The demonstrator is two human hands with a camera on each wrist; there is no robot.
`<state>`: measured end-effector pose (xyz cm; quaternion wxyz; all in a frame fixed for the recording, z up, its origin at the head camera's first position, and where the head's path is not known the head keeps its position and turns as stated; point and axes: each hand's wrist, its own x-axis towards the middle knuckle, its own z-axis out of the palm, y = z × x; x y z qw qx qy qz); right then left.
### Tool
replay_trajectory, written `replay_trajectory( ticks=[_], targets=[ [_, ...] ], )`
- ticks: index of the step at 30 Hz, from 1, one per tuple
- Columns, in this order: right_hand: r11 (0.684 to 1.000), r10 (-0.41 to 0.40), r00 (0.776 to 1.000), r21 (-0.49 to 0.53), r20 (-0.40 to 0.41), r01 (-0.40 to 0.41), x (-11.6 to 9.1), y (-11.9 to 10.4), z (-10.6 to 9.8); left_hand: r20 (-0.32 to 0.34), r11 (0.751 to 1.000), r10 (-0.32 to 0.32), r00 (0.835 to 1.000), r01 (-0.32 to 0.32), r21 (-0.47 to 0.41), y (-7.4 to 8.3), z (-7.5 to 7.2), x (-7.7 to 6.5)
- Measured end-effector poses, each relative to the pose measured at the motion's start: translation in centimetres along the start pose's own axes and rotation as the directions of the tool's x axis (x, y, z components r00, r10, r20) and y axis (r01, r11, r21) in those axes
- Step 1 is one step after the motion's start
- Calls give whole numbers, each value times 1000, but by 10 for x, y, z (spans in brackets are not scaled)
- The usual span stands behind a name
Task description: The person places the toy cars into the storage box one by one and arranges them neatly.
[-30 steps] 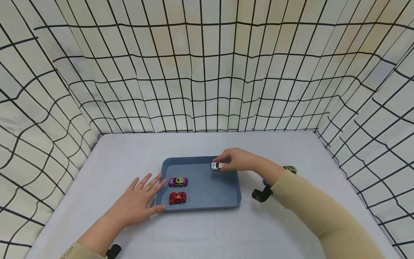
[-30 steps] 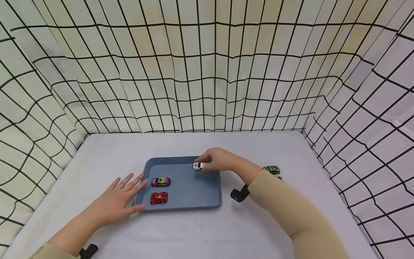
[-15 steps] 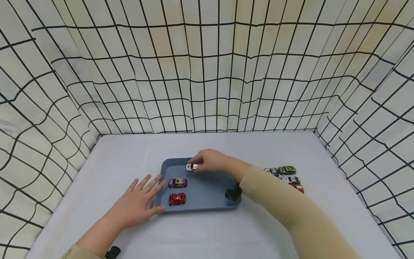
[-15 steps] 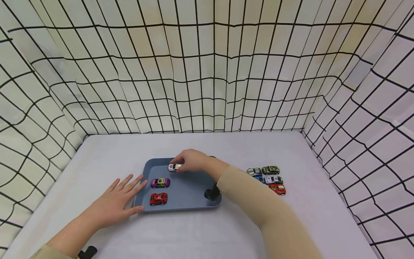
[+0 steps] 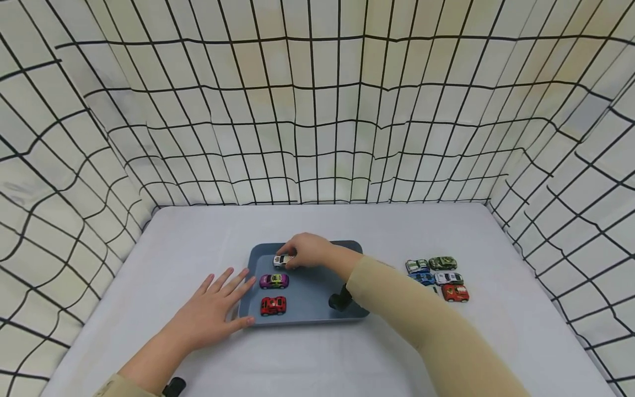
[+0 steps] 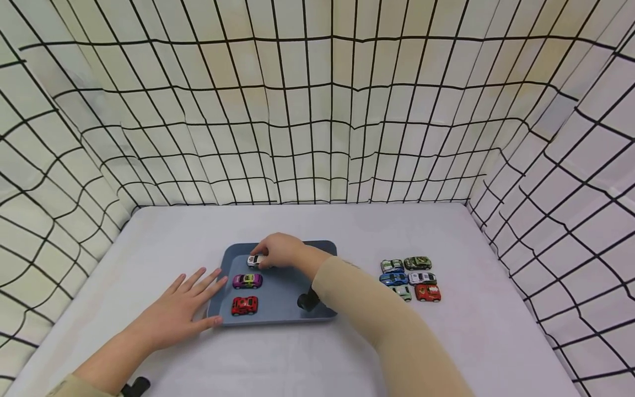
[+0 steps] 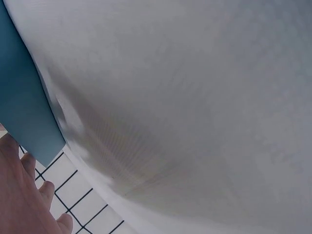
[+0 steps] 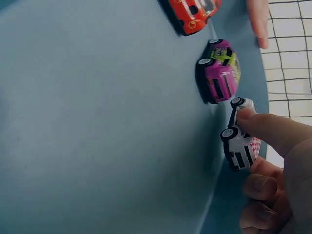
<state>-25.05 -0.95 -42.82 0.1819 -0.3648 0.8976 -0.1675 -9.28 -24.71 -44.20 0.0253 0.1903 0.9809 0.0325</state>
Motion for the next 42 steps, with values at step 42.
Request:
replay_trajectory(
  ticks=[42],
  targets=[
    [998,-29,996,-57,-81,24,6,-11,4,-9,1000,-5,1000,4,-16,3,-2,-1]
  ],
)
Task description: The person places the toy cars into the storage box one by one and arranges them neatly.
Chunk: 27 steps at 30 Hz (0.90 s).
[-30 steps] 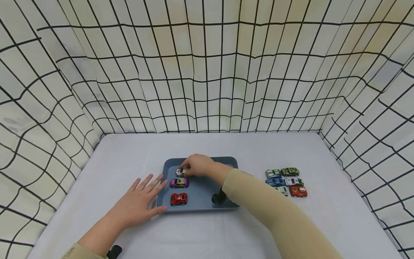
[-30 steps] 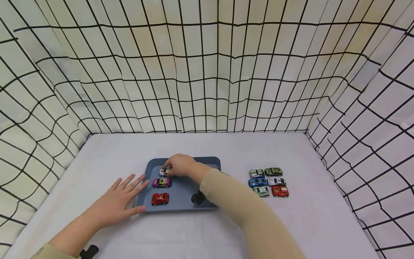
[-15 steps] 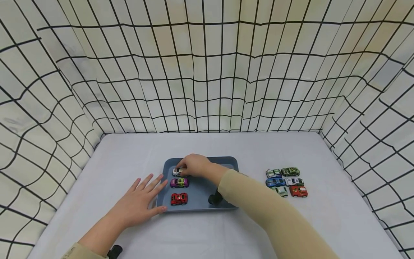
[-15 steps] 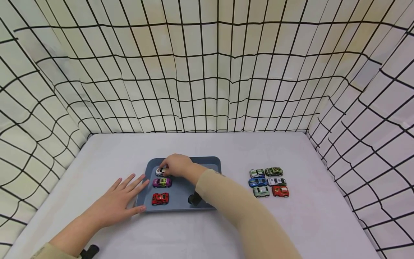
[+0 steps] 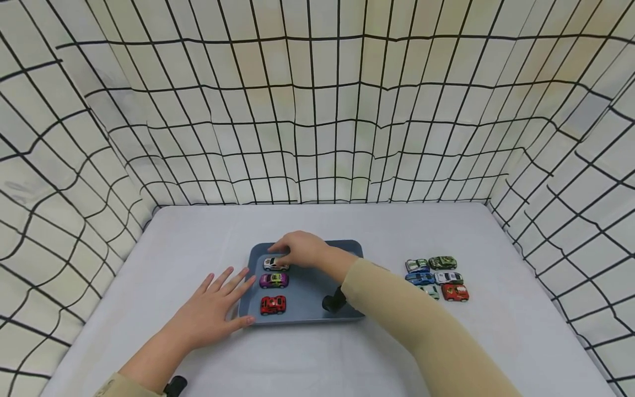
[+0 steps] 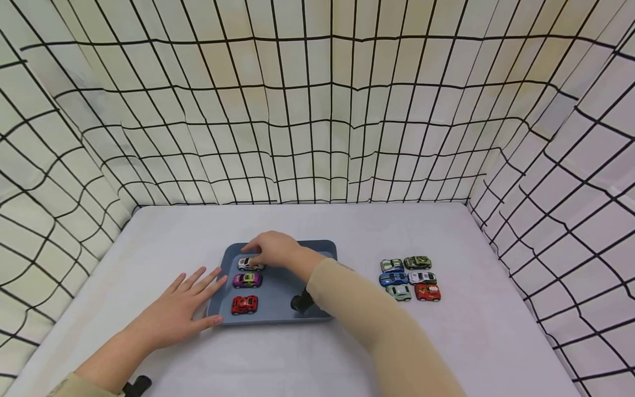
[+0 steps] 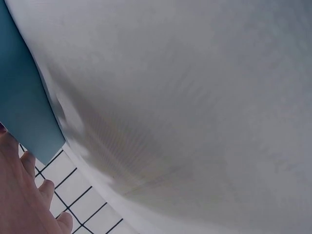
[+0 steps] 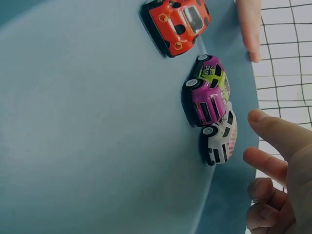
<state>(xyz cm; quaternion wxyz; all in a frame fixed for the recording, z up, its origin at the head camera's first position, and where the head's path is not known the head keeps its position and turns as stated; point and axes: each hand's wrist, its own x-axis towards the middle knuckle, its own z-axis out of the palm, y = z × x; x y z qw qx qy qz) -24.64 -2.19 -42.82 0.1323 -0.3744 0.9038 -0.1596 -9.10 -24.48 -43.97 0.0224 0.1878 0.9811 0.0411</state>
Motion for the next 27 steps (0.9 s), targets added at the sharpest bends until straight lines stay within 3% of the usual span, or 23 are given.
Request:
replay_trajectory(
  ticks=[6,15,27],
  targets=[
    [1000,8,1000,30,-26,-7,-12,6,-7,-4,1000,3,1000,-3,-3,0,2,1],
    [984,65,997,170,-43,-57,-35,21,-25,5,1000,-6,1000,6,-12,0,2,0],
    [975,126,988,196,-94,-105,-77,55,-39,7,1000,-4,1000,4,2,0,1,0]
  ],
)
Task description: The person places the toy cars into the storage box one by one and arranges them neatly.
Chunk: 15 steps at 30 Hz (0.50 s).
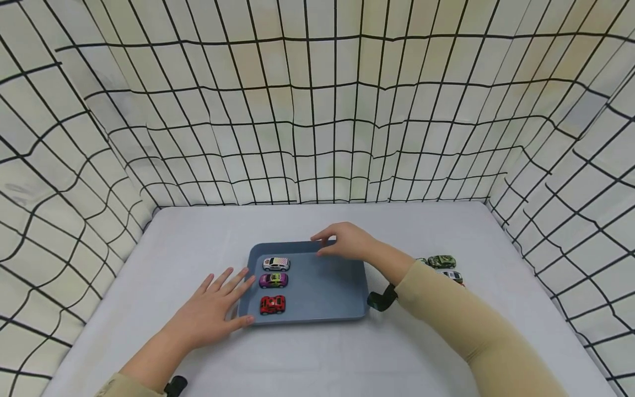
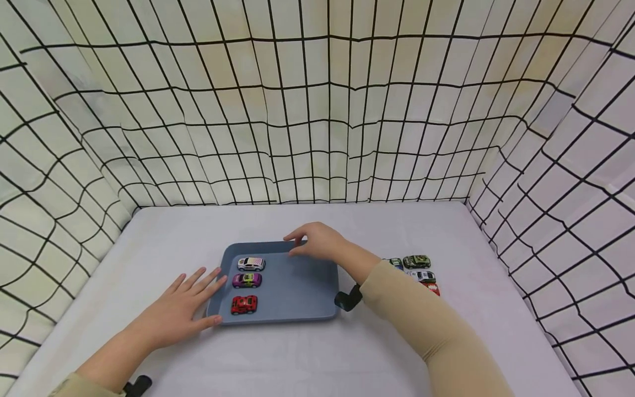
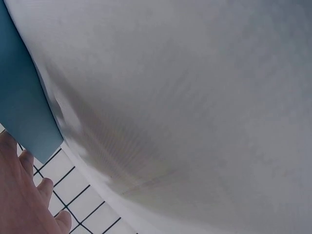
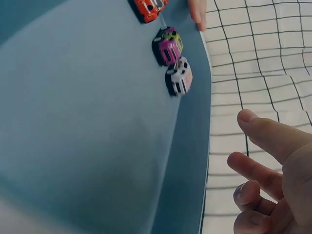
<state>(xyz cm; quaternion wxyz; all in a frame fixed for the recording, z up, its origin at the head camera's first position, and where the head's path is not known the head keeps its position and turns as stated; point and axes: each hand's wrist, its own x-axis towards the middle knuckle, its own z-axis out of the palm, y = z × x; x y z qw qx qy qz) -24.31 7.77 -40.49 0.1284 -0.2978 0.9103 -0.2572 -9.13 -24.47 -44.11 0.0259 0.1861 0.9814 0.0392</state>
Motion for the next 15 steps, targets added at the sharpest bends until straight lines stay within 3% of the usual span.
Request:
replay_trajectory(
  ticks=[15],
  targets=[
    [992,124,991,21,-49,-123,-71,72,-29,-1,1000,11,1000,-11,-4,-1,-1,1]
  ],
)
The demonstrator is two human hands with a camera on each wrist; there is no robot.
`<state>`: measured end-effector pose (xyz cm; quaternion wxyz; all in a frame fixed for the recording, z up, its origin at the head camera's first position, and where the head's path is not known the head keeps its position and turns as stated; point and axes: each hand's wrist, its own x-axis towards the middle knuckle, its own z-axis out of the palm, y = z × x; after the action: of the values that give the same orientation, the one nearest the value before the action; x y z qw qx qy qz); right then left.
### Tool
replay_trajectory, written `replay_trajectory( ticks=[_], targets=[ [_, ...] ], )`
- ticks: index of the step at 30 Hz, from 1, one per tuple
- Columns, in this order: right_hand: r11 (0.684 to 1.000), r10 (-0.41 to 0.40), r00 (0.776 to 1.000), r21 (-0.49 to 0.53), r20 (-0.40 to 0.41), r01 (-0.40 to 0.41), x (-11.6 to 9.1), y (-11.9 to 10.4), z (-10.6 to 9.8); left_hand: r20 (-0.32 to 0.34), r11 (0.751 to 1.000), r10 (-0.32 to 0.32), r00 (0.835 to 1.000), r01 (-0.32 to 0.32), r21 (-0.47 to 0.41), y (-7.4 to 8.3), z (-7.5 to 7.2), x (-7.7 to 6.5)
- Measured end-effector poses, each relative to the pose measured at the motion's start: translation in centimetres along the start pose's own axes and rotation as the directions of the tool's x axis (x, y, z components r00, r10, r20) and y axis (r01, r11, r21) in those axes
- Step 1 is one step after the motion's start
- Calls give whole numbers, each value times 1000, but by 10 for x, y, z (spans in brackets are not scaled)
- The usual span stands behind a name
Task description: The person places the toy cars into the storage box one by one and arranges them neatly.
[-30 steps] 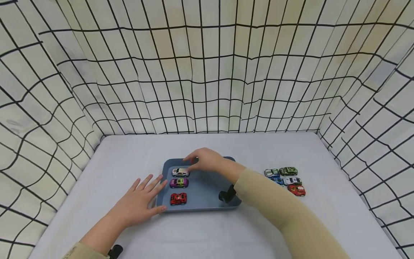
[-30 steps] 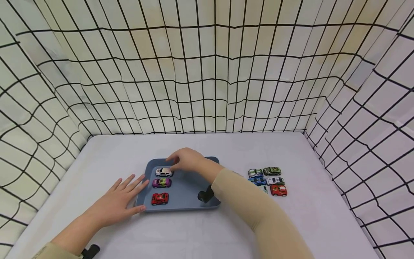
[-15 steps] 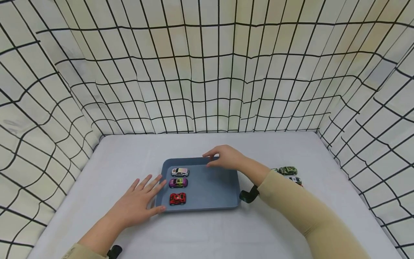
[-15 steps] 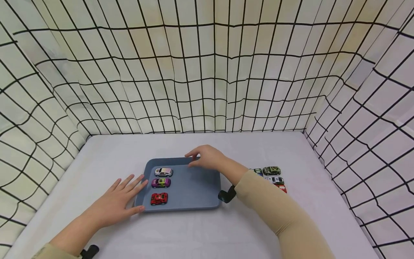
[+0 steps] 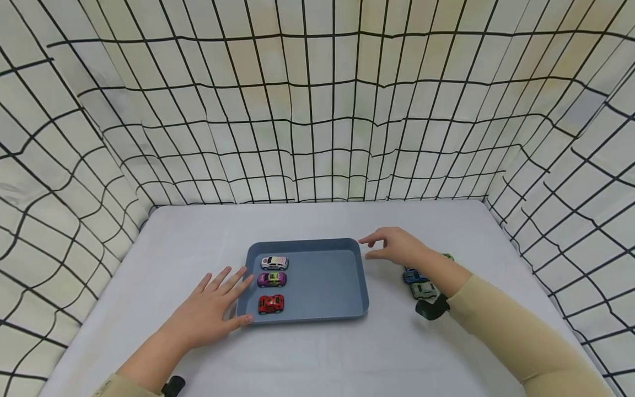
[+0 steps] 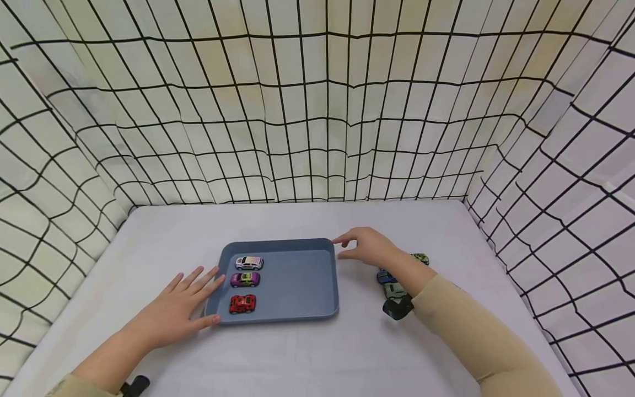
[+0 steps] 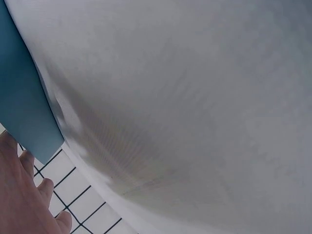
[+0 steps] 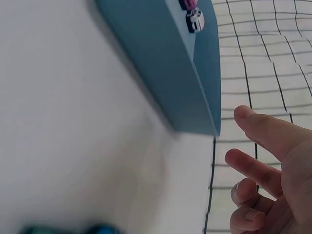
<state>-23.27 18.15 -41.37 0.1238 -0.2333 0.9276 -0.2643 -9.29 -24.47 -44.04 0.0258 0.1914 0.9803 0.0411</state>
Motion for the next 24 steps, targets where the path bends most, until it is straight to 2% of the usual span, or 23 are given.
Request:
replay_trajectory(
  ticks=[12,19,24],
  targets=[
    [996,75,997,-41,3,-75,-41,50,-28,-4,1000,-5,1000,5,0,-2,2,-2],
    [994,64,998,-89,20,-62,-47,65,-34,-16,1000,4,1000,-4,-3,-3,3,-1],
    [993,65,995,-103,77,-57,-46,74,-38,-32,1000,9,999,-9,-14,-3,5,-1]
  ],
)
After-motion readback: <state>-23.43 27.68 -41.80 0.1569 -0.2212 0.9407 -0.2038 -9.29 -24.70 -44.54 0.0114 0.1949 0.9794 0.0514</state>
